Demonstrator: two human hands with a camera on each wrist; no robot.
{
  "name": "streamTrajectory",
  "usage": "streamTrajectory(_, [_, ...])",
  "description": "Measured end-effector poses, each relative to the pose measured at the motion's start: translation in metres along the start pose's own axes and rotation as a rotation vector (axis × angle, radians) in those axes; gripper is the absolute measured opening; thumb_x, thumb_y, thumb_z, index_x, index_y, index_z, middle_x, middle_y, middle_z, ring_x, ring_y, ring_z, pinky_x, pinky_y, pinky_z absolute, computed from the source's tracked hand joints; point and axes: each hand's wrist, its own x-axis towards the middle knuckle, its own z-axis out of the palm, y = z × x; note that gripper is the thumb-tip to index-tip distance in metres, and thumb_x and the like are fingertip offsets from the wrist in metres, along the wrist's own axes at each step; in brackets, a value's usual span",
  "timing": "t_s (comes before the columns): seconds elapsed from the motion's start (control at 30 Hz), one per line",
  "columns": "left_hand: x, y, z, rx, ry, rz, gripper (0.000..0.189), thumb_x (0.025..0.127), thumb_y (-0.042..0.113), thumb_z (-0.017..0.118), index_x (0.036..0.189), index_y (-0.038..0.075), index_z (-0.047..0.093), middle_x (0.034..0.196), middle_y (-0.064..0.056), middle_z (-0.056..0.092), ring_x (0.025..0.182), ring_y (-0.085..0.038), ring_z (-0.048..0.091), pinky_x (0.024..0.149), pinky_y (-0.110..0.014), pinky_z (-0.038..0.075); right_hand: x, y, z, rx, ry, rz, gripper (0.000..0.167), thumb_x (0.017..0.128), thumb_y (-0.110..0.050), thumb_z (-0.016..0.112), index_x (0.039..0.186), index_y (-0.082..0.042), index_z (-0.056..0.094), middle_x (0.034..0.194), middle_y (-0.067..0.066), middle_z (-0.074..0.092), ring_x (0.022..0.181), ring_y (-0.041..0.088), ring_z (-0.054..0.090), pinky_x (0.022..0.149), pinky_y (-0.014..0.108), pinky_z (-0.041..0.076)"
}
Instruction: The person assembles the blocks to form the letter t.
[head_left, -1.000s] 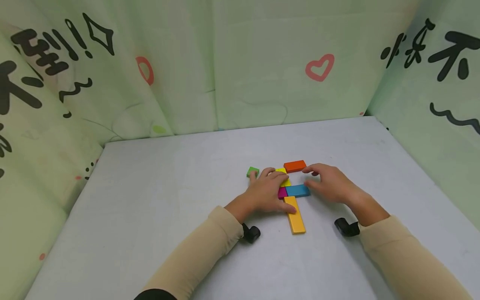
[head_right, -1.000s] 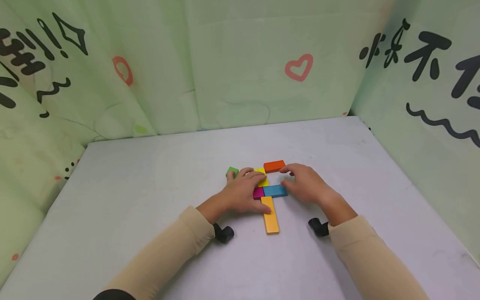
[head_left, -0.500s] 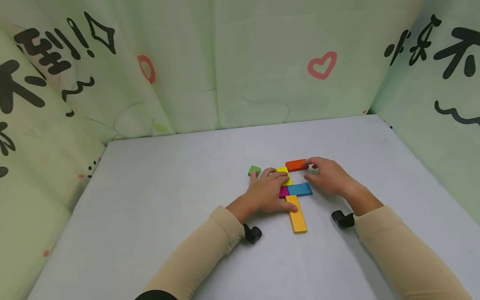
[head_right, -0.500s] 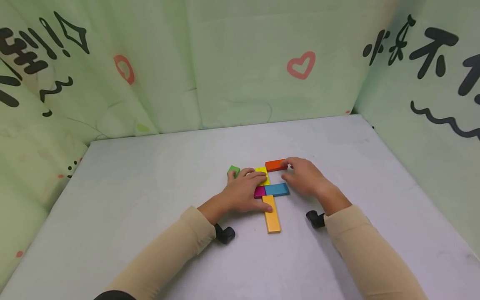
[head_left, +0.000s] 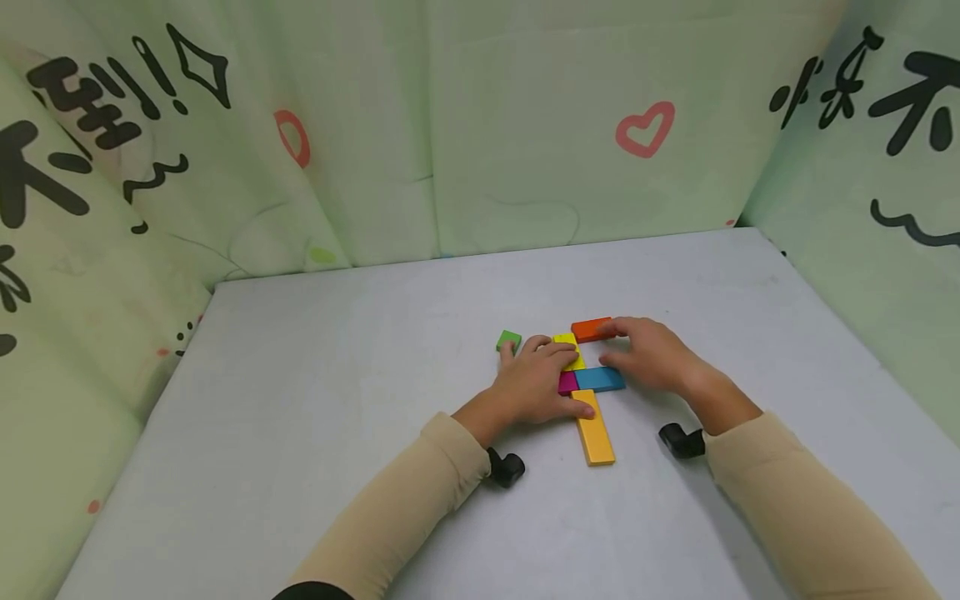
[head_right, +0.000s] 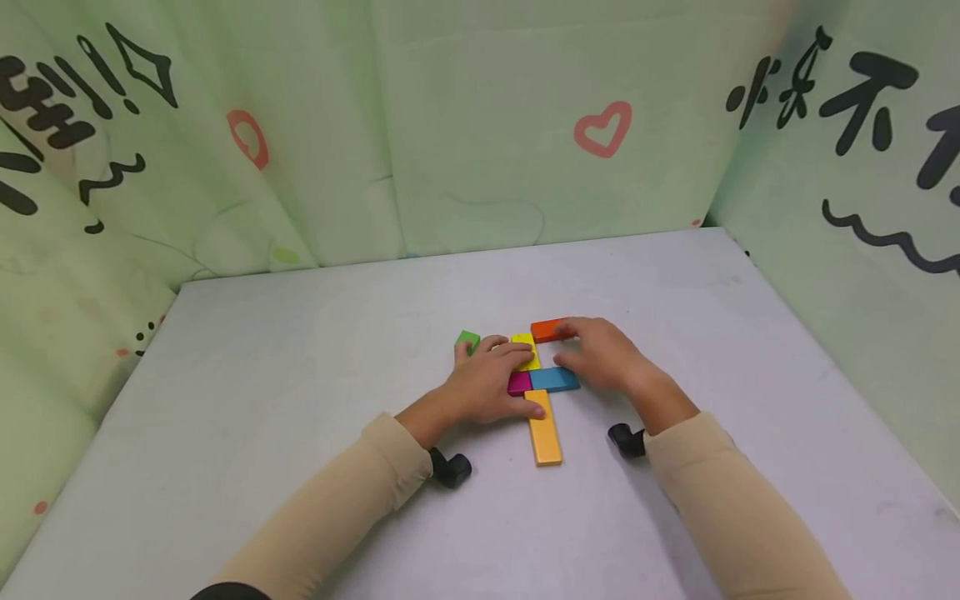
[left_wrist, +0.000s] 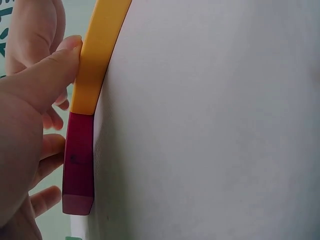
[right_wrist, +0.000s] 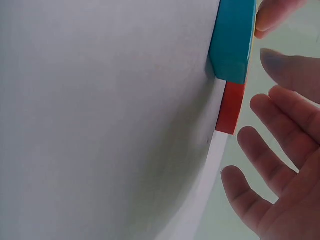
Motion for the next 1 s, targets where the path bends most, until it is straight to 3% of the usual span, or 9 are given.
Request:
streamTrajectory(0.2, [0.001, -0.001, 0.001, -0.036, 0.006, -0.012, 0.086, 0.077, 0.073, 0.068, 0.146, 0.024, 0.052, 0.150, 0.009, 0.047, 0.142, -0.020, 0.029, 0.105, -0.056, 0.025, -0.010, -0.001, 0.004, -0.001, -0.036, -0.044, 0.047, 0.092, -0.021, 0.073, 0.132, -0.001, 0.060, 0.132, 0.024, 0.058, 0.124, 0.044, 0.049, 0.102, 0.062, 0.039])
streamTrajectory(0.53, [0.002, -0.001, 0.001, -0.053, 0.012, -0.013, 0.088, 0.076, 0.073, 0.069, 0.147, 0.024, 0.052, 0.149, 0.008, 0.048, 0.141, -0.019, 0.030, 0.104, -0.055, 0.026, -0.020, -0.003, 0.007, -0.007, -0.055, -0.072, 0.037, 0.091, -0.017, 0.074, 0.124, -0.003, 0.065, 0.116, 0.012, 0.066, 0.105, 0.033, 0.058, 0.093, 0.053, 0.048])
streamTrajectory(0.87, [0.001, 0.001, -0.001, -0.052, 0.008, -0.017, 0.087, 0.077, 0.072, 0.070, 0.147, 0.024, 0.051, 0.150, 0.007, 0.047, 0.140, -0.019, 0.031, 0.104, -0.056, 0.026, -0.021, -0.007, 0.008, -0.019, -0.064, -0.044, 0.042, 0.090, -0.020, 0.075, 0.126, -0.003, 0.064, 0.120, 0.016, 0.065, 0.110, 0.037, 0.057, 0.095, 0.056, 0.047])
streamTrajectory(1.0, [0.000, -0.001, -0.002, -0.104, 0.010, -0.011, 0.087, 0.077, 0.070, 0.071, 0.148, 0.024, 0.050, 0.150, 0.007, 0.047, 0.141, -0.020, 0.030, 0.105, -0.057, 0.025, -0.023, -0.008, 0.009, -0.018, -0.061, -0.052, 0.044, 0.089, -0.022, 0.076, 0.128, -0.003, 0.064, 0.124, 0.019, 0.063, 0.115, 0.040, 0.055, 0.097, 0.058, 0.045])
